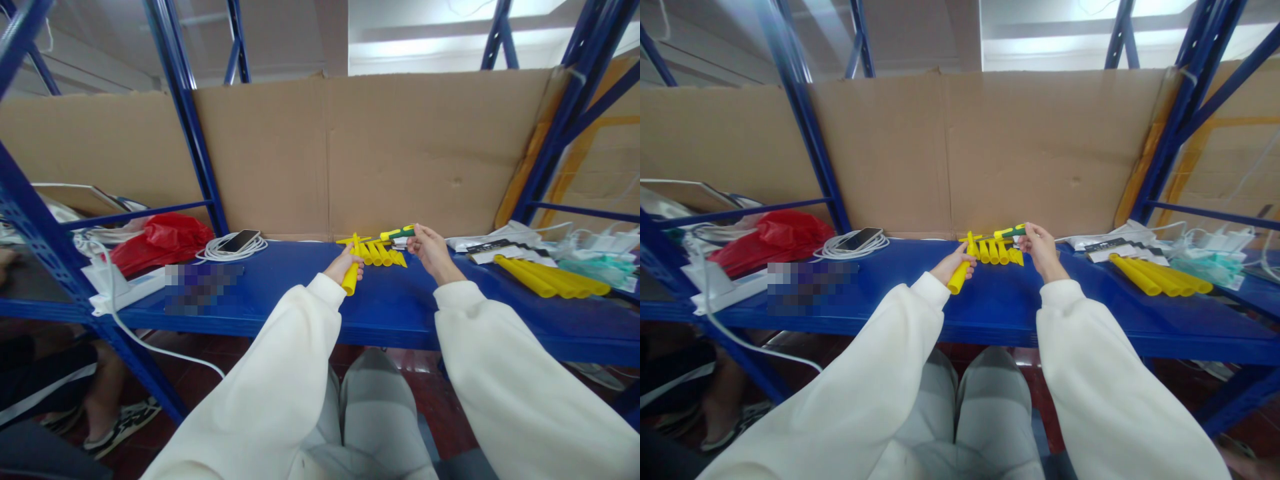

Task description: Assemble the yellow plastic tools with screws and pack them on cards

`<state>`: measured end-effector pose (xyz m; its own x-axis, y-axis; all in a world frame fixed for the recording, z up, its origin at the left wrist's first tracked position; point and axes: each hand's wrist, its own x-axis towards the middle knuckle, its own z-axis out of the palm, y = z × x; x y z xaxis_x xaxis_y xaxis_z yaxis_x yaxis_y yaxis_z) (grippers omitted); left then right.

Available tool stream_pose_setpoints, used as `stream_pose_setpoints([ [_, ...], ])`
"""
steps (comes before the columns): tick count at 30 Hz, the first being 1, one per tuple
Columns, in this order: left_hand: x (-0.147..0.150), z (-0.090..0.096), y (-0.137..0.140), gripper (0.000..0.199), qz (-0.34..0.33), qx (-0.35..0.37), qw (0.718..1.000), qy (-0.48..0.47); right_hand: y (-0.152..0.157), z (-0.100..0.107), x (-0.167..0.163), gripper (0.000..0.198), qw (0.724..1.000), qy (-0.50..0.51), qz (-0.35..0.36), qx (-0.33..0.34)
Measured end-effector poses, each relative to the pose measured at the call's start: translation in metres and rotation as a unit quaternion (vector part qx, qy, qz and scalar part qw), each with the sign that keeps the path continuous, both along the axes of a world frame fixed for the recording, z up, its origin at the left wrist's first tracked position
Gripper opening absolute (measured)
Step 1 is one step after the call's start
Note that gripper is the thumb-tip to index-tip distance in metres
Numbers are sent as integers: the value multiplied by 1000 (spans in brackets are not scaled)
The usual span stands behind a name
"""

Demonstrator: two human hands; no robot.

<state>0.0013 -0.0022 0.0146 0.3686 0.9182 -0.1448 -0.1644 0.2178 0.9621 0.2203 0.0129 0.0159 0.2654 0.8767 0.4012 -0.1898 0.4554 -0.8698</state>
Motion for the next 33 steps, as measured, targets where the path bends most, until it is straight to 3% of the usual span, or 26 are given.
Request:
stream_pose_setpoints([
  [4, 1, 2, -3, 89, 7, -2, 1000, 5, -1, 1, -2, 41, 1000, 3, 22, 4],
  [9, 1, 2, -2, 90, 1, -6, 1000, 4, 2, -2, 0, 52, 1000, -1, -22, -16],
  [16, 1, -1, 1, 94, -3, -6, 1000, -13, 3, -3, 0, 52, 998, -4, -54, -28],
  [28, 0, -1, 1, 92, 7, 2, 1000, -10, -2, -1, -1, 45, 1000, -2, 26, -1],
  [33, 0, -3, 4, 96, -3, 2, 1000, -18, 3, -3, 0, 54, 1000, -2, -21, -19],
])
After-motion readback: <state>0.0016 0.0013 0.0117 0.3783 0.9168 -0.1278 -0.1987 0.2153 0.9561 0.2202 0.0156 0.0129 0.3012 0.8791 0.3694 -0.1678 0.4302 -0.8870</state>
